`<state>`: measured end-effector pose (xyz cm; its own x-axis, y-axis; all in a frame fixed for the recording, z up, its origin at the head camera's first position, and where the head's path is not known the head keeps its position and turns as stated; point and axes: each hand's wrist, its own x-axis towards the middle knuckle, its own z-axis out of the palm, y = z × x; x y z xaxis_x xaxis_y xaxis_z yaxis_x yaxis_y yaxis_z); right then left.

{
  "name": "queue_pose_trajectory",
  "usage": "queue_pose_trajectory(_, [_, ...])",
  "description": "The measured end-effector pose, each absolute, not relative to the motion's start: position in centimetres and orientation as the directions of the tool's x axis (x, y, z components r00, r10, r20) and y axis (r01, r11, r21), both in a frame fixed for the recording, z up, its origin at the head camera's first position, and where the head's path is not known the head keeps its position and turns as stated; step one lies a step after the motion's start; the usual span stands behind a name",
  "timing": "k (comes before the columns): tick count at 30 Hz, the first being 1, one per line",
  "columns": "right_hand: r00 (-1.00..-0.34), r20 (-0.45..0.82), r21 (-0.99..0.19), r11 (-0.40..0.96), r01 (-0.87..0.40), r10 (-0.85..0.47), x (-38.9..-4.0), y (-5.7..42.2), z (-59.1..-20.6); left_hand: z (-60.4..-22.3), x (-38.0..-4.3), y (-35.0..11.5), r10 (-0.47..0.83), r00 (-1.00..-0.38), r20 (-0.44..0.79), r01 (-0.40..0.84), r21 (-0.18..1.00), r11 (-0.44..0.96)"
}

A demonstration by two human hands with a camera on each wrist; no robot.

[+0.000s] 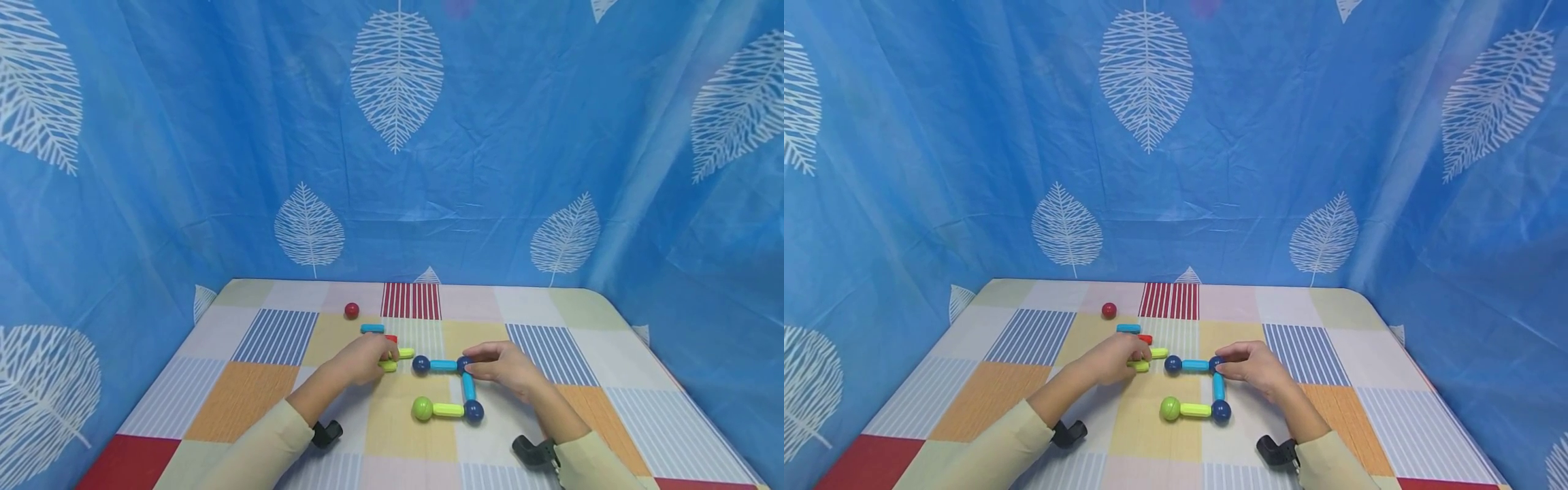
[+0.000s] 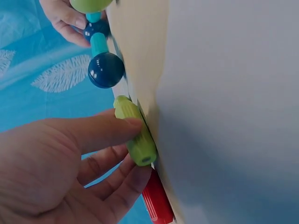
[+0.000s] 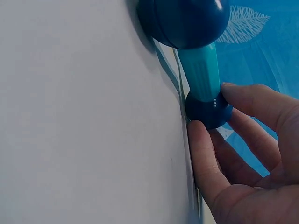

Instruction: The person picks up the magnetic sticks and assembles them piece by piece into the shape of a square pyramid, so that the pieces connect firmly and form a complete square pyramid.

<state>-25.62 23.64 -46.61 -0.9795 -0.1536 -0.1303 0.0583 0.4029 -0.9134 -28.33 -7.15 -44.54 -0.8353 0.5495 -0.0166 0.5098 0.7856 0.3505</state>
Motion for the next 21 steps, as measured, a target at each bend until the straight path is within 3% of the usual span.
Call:
queue_pose_trajectory(8, [-0.978,-0.131,-0.918,0.392,0.058,-0.163,-25.8,23.7,-46.8,-44.7,-28.1,-7.6,0.570,-0.821,-0.030,0.487,0.484,0.727])
queue_pose_trajectory(15, [-0.977,-0.127,-0.922,0.384,0.052,-0.171,-25.8,23.7,-46.8,-44.8,-27.7,-7.9,0.617,-0.787,0.028,0.501,0.614,0.610])
queue_pose_trajectory(21, [-0.980,-0.139,-0.917,0.391,0.073,-0.141,-25.9,23.8,-46.9,-45.2,-27.2,-7.7,0.610,-0.793,-0.006,0.399,0.752,0.526])
